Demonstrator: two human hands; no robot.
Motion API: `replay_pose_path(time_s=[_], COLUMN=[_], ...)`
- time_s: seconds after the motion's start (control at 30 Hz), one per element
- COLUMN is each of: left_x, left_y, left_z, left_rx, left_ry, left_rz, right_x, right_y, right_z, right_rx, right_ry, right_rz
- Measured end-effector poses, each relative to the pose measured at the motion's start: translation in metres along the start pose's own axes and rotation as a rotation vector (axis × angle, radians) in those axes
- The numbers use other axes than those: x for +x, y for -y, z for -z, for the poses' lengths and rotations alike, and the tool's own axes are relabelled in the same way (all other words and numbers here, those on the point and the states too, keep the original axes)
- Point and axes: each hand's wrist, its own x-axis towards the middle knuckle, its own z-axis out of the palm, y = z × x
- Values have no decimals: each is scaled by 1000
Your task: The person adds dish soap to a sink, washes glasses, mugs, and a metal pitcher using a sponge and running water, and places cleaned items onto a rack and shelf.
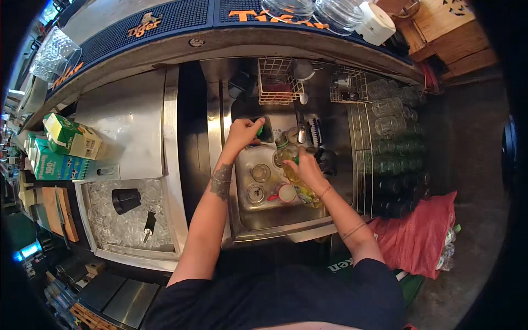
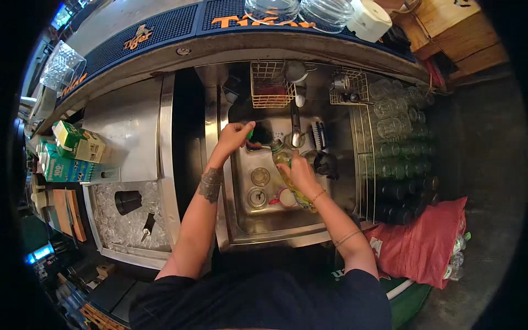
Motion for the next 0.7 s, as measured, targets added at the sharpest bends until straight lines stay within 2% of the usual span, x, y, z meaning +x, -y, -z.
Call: replay_pose_path(time_s=[0.23,0.37,0.47,0.7], left_x=[14,20,24,30], left_y=[24,31,38,47], left_z=[3,1,-1,-2], left_rx=[-135,-210,-209,-221], left_ry=[-37,-53,-41,-81], left_rz=[54,87,80,106], right_x=[24,32,39,55], right_y=[-8,-3,4,5], right_z=[-19,-26,-26,-41], right_rx=[-85,-28,-95,-120], right_ry=[53,-58,53,101], right_rz=[-29,56,-88,-152])
